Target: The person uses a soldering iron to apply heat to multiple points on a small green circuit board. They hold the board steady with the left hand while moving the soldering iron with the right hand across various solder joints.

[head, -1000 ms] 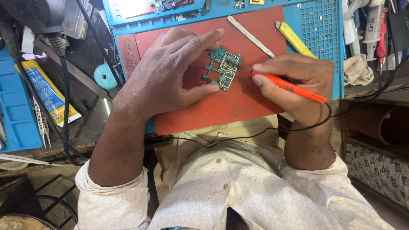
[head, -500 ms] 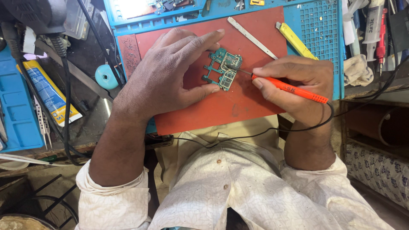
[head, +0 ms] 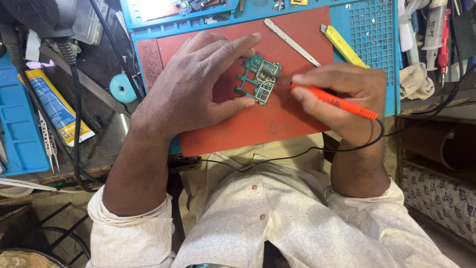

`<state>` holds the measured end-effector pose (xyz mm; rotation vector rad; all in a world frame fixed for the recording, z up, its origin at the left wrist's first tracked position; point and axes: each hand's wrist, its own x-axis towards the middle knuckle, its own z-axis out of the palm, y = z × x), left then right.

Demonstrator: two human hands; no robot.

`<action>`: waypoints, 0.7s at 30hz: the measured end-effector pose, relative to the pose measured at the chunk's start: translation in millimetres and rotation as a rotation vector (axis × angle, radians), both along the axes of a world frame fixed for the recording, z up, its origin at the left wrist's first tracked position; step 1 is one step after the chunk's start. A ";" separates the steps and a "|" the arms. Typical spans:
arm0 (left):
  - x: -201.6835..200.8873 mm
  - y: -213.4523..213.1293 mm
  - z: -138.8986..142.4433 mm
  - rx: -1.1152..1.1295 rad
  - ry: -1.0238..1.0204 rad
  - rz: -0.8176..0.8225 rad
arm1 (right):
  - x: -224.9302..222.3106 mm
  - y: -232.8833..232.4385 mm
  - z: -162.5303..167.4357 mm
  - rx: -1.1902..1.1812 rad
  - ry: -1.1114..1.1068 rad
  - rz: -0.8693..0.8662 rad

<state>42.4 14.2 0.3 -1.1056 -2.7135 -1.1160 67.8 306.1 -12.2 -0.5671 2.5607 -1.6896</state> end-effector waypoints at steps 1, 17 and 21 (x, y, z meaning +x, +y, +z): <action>-0.7 -0.7 0.0 0.000 0.000 0.000 | -0.3 -1.1 0.6 -0.002 0.006 -0.013; 0.8 -5.2 1.7 0.003 0.009 -0.004 | -0.3 -4.1 0.7 -0.005 0.008 0.006; 0.9 -5.1 1.9 0.013 0.015 -0.002 | 0.2 -1.6 1.9 0.005 0.001 0.016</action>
